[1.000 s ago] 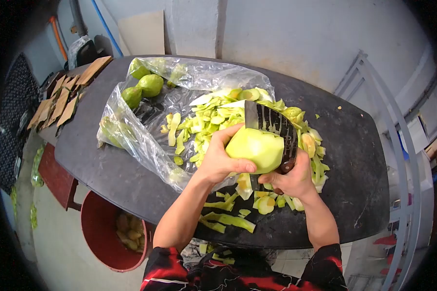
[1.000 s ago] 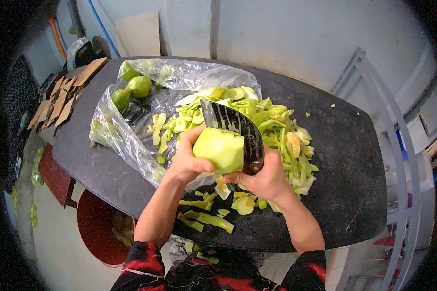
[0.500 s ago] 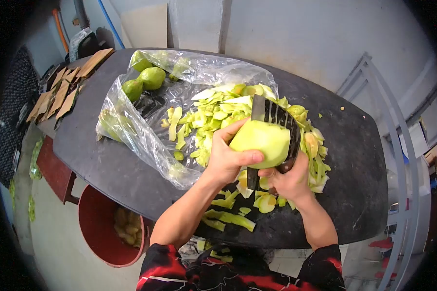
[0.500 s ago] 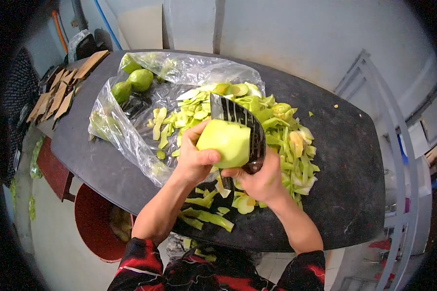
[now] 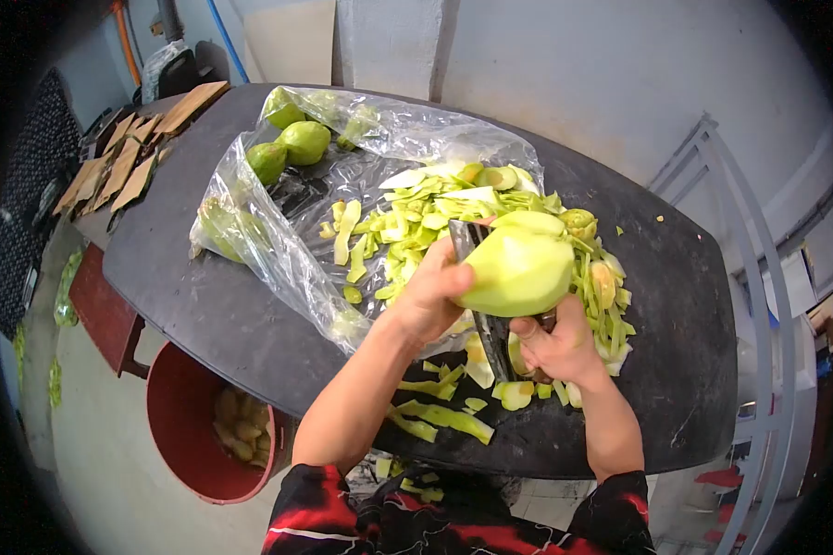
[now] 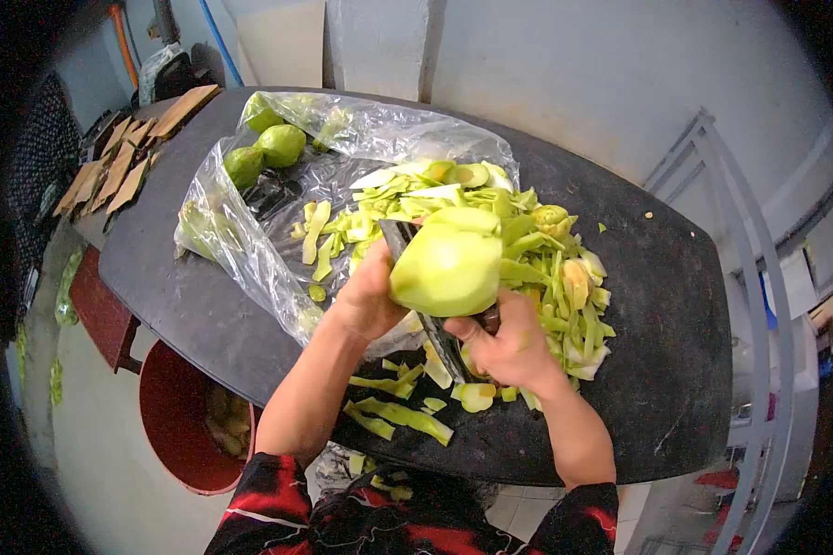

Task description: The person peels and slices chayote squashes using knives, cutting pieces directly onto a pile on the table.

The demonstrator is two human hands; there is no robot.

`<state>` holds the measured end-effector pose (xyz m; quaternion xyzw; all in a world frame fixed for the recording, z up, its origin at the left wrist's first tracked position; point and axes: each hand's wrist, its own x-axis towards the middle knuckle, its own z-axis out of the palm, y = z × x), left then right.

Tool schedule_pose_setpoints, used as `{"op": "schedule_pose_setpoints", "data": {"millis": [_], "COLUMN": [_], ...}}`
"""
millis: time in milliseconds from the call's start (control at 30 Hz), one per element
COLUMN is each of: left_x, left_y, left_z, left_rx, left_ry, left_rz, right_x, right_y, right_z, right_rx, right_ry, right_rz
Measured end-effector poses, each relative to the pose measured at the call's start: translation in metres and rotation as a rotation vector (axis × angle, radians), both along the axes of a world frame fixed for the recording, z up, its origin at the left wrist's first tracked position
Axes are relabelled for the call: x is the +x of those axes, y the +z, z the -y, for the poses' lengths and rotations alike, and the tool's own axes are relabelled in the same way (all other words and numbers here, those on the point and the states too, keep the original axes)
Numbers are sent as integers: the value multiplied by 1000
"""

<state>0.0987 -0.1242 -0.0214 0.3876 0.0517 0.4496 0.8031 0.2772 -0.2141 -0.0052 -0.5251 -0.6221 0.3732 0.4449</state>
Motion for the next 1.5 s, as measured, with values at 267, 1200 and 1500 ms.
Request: {"op": "schedule_pose_setpoints", "data": {"millis": [267,1200,1500], "left_x": [3,-3,-10], "left_y": [-9,-7,-10], "left_z": [5,-26,-32], "left_rx": [-166,-305,-310], "left_ry": [-68,-12,201], "left_rz": [-79,561,366], "right_x": [5,27,36], "right_y": [4,1,-7], "right_z": [-1,-26,-44], "right_rx": [-378,-397,-405], "right_ry": [167,-133,-225], "right_rz": [-330,-648,-779]}}
